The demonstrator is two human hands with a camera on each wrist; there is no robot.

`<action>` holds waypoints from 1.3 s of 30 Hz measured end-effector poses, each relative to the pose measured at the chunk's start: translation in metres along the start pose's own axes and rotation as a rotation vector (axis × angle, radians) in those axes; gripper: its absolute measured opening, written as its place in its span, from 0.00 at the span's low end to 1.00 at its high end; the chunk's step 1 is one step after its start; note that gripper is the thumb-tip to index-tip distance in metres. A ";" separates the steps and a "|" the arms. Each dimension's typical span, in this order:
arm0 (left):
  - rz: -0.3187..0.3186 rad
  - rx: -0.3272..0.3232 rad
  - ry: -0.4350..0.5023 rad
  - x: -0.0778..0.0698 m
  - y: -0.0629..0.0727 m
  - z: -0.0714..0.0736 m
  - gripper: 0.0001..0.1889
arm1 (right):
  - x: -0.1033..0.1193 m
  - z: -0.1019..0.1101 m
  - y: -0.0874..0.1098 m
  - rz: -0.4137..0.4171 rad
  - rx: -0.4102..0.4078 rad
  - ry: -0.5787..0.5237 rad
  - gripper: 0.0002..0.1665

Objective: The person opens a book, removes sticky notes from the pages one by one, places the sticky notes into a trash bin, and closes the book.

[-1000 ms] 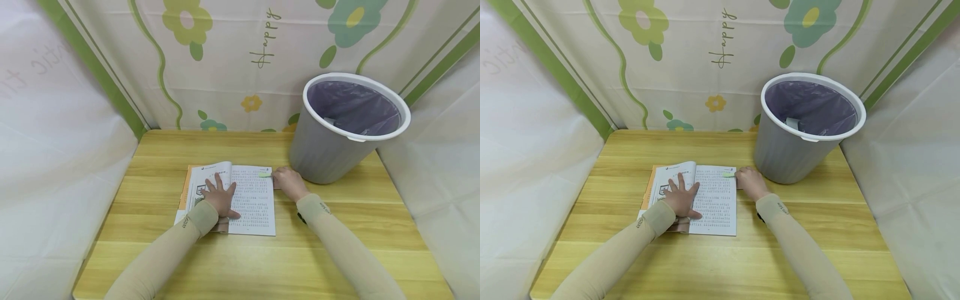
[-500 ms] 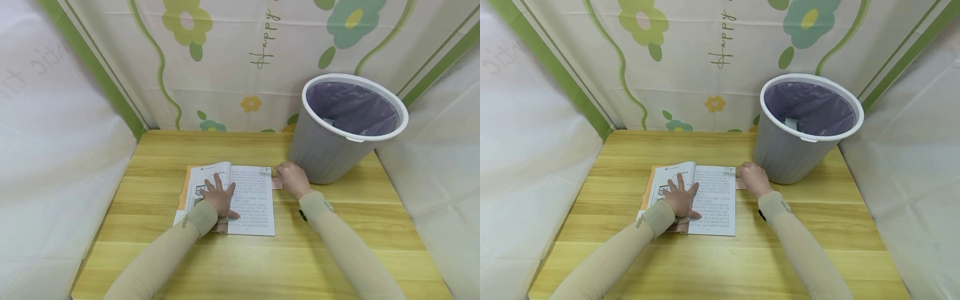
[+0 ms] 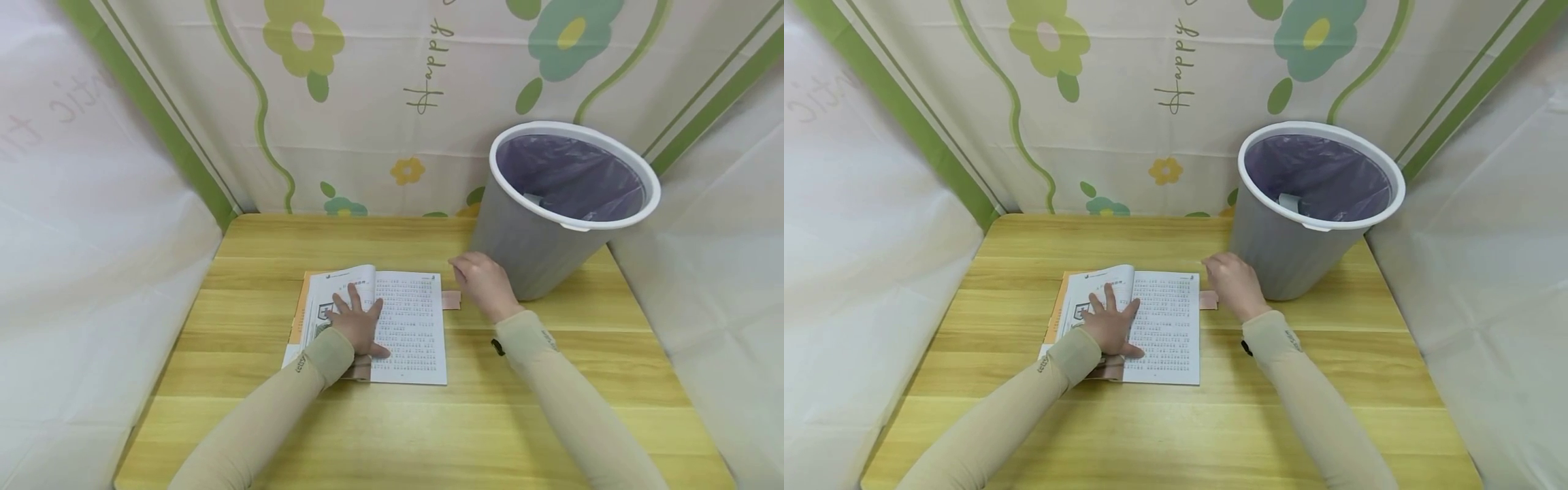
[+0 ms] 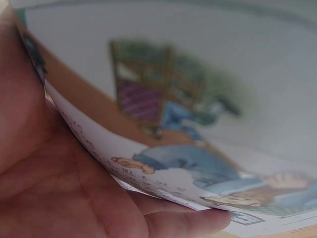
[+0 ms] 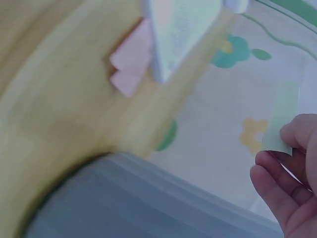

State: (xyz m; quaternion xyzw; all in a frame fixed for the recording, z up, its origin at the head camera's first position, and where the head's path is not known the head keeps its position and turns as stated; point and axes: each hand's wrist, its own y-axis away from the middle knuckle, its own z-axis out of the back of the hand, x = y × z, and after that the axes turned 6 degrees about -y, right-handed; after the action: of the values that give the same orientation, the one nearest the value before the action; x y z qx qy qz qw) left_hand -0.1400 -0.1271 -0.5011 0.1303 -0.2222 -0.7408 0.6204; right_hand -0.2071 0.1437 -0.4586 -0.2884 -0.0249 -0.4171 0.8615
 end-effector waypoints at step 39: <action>0.004 -0.018 -0.011 -0.001 0.005 0.003 0.65 | 0.041 0.167 -0.045 0.209 -0.540 0.019 0.11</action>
State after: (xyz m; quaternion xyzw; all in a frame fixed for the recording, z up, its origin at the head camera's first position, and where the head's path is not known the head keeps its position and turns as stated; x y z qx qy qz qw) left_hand -0.1371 -0.1263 -0.4957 0.1203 -0.2191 -0.7422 0.6219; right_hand -0.1804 0.1796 -0.2862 -0.5041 0.1252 -0.3201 0.7923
